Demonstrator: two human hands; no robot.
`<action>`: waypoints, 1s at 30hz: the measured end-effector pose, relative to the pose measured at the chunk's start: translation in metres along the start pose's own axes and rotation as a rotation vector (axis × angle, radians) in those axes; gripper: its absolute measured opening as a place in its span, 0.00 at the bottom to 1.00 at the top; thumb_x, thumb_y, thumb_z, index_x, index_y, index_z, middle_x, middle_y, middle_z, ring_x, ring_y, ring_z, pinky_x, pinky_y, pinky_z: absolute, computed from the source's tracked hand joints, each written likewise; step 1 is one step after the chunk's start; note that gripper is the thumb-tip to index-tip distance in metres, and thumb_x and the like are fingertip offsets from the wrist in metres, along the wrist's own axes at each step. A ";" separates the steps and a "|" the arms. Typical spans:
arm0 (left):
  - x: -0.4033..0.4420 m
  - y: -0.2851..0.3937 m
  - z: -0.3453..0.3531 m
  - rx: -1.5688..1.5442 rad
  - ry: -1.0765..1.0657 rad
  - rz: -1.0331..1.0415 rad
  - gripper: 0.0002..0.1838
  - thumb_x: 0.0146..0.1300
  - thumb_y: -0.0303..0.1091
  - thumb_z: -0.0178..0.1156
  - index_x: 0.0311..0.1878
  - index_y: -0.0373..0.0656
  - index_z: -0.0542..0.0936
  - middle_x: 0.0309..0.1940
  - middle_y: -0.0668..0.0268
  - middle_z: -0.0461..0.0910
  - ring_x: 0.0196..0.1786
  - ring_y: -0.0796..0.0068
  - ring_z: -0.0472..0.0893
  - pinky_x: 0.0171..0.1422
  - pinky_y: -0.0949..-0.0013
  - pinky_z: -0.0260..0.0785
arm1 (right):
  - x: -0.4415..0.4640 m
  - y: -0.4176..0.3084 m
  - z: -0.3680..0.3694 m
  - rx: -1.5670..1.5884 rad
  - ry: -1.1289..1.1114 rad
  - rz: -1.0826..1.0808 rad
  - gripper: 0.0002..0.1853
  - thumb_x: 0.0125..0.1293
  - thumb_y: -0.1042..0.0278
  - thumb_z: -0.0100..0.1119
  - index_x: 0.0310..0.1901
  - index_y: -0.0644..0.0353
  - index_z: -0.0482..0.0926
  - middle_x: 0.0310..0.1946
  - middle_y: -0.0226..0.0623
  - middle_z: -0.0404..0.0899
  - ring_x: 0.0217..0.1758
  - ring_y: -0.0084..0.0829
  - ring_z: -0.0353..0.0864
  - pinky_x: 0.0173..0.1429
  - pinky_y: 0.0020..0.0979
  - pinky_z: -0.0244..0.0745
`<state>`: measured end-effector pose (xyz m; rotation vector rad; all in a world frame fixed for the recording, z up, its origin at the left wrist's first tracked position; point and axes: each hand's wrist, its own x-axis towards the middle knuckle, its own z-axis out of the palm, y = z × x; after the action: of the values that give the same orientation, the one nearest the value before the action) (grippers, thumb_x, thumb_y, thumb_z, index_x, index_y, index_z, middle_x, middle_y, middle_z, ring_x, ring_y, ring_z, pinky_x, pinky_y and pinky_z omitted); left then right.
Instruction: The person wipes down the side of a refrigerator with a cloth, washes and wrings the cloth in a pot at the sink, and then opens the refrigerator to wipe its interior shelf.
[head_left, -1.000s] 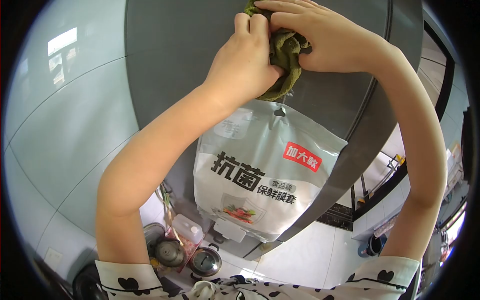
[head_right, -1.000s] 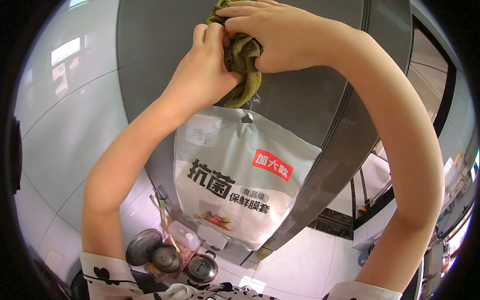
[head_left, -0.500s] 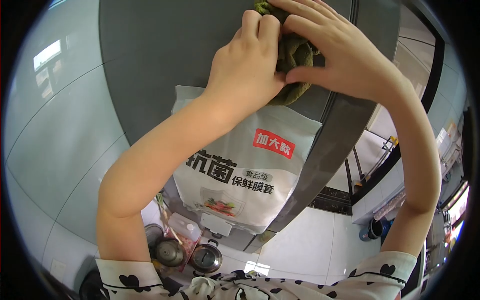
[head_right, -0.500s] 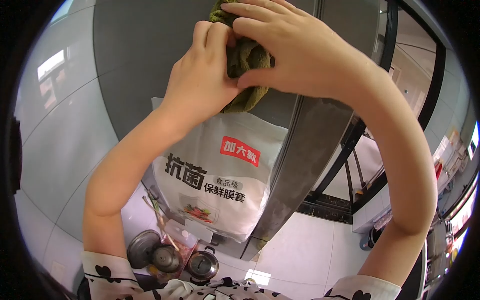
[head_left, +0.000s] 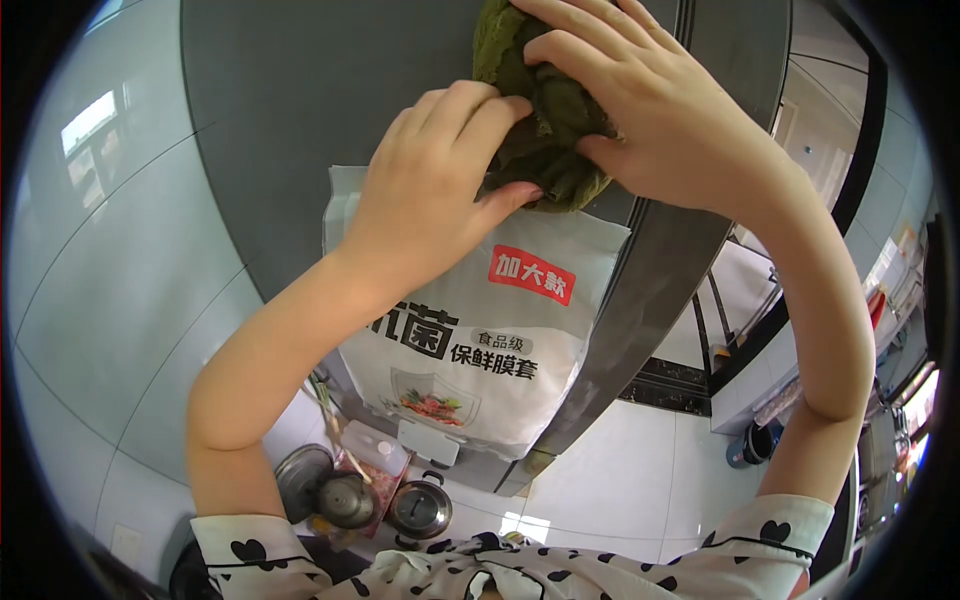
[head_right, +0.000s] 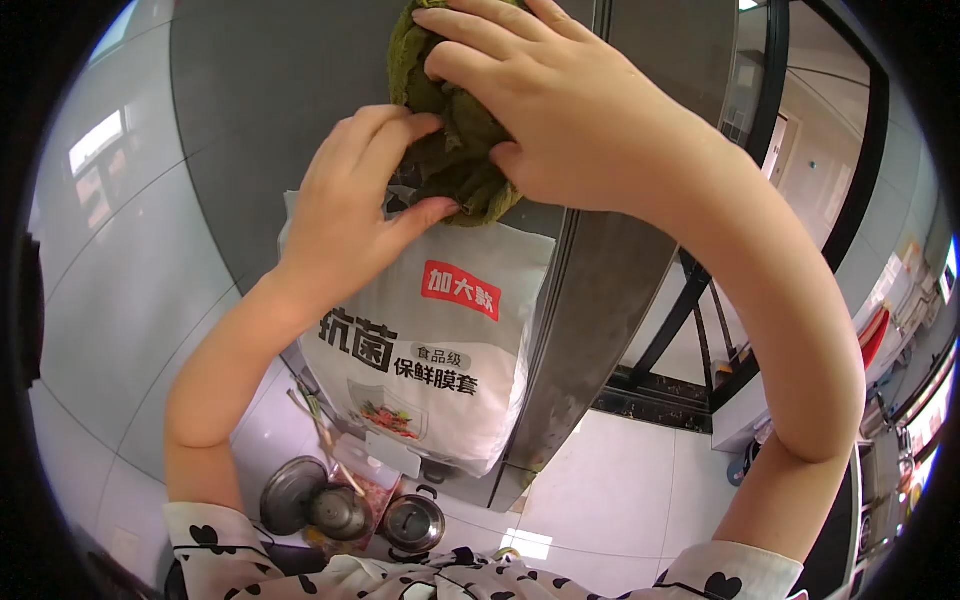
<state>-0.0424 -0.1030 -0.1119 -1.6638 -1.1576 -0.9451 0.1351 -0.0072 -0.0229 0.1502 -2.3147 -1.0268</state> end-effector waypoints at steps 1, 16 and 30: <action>0.002 0.000 0.003 -0.032 -0.009 -0.010 0.26 0.46 0.32 0.70 0.51 0.44 0.73 0.46 0.60 0.70 0.47 0.57 0.73 0.51 0.60 0.67 | 0.001 -0.003 0.003 0.012 0.023 0.006 0.31 0.47 0.66 0.65 0.54 0.62 0.66 0.68 0.54 0.56 0.74 0.51 0.50 0.73 0.56 0.48; 0.027 0.015 0.025 -0.102 0.013 0.056 0.23 0.42 0.27 0.71 0.43 0.39 0.72 0.38 0.59 0.71 0.43 0.55 0.73 0.45 0.58 0.68 | -0.032 -0.010 0.000 0.039 0.020 0.130 0.29 0.50 0.67 0.67 0.54 0.61 0.67 0.69 0.51 0.54 0.75 0.49 0.48 0.74 0.57 0.46; 0.038 0.053 0.025 0.036 -0.279 0.201 0.25 0.39 0.28 0.72 0.42 0.41 0.71 0.35 0.62 0.71 0.40 0.61 0.74 0.44 0.62 0.70 | -0.087 -0.045 0.019 0.060 0.143 0.443 0.37 0.35 0.65 0.75 0.51 0.57 0.69 0.69 0.39 0.58 0.73 0.41 0.56 0.74 0.48 0.52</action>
<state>0.0210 -0.0783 -0.0973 -1.8844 -1.1531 -0.5756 0.1890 0.0020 -0.1060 -0.2494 -2.1166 -0.6987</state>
